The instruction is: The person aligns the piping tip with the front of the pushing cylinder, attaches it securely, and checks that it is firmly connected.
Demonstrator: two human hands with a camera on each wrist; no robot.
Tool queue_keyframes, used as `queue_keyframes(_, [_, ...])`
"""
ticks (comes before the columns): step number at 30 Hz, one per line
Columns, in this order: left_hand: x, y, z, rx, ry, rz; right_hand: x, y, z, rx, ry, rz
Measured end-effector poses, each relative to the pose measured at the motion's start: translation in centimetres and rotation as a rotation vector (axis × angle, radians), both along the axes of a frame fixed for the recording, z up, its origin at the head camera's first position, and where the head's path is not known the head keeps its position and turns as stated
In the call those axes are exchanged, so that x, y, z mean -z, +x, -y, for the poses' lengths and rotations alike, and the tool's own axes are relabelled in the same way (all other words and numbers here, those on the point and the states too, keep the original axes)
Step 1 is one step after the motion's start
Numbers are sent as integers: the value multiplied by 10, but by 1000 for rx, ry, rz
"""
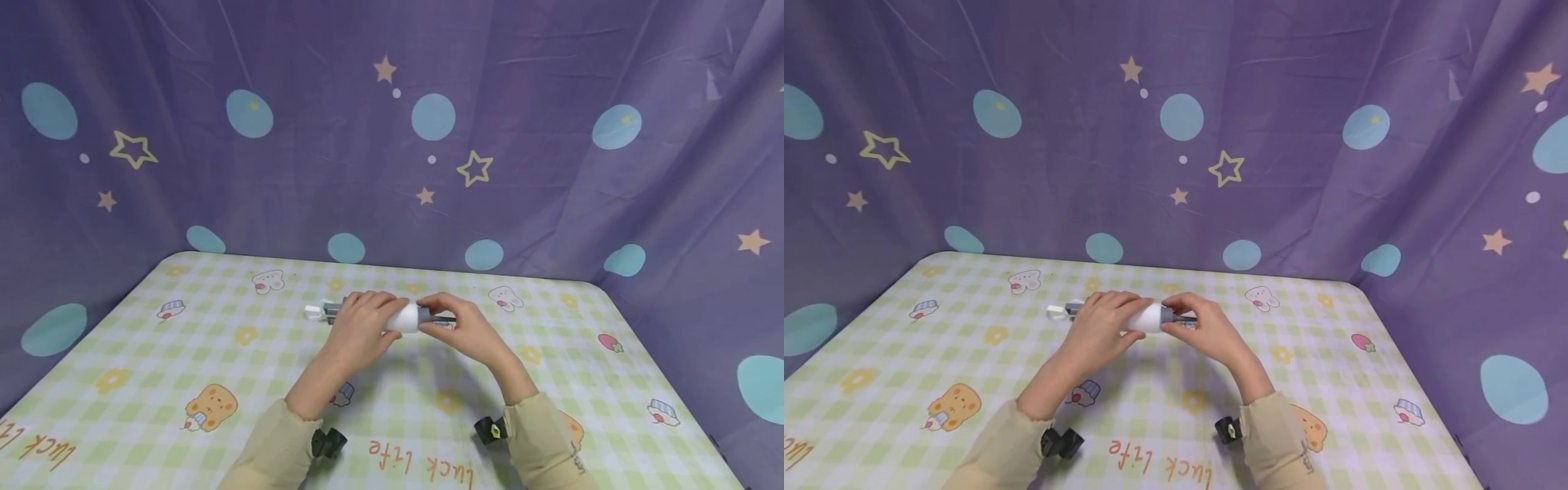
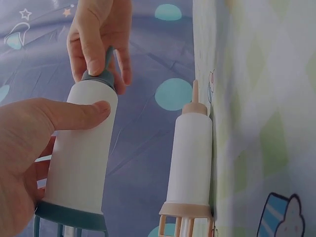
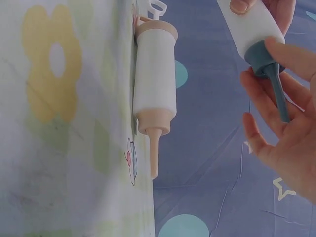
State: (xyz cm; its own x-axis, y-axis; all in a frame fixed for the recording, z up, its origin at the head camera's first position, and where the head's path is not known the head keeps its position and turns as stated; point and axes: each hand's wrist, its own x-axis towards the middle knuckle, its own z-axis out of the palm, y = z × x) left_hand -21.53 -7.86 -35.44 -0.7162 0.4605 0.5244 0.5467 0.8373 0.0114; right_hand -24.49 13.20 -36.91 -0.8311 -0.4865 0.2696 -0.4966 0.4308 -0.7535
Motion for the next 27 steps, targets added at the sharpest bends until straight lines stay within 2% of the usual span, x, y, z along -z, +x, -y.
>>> queue_keyframes(8, [-3, 1, 2, 12, 37, -19, -2, 0, 1, 44, -40, -99])
queue_keyframes(22, [-3, 1, 3, 37, 42, -66, -1, 0, 0, 31, -47, 33])
queue_keyframes(27, [-3, 1, 3, 38, 39, -61, 1, -2, -1, 14, -39, 50])
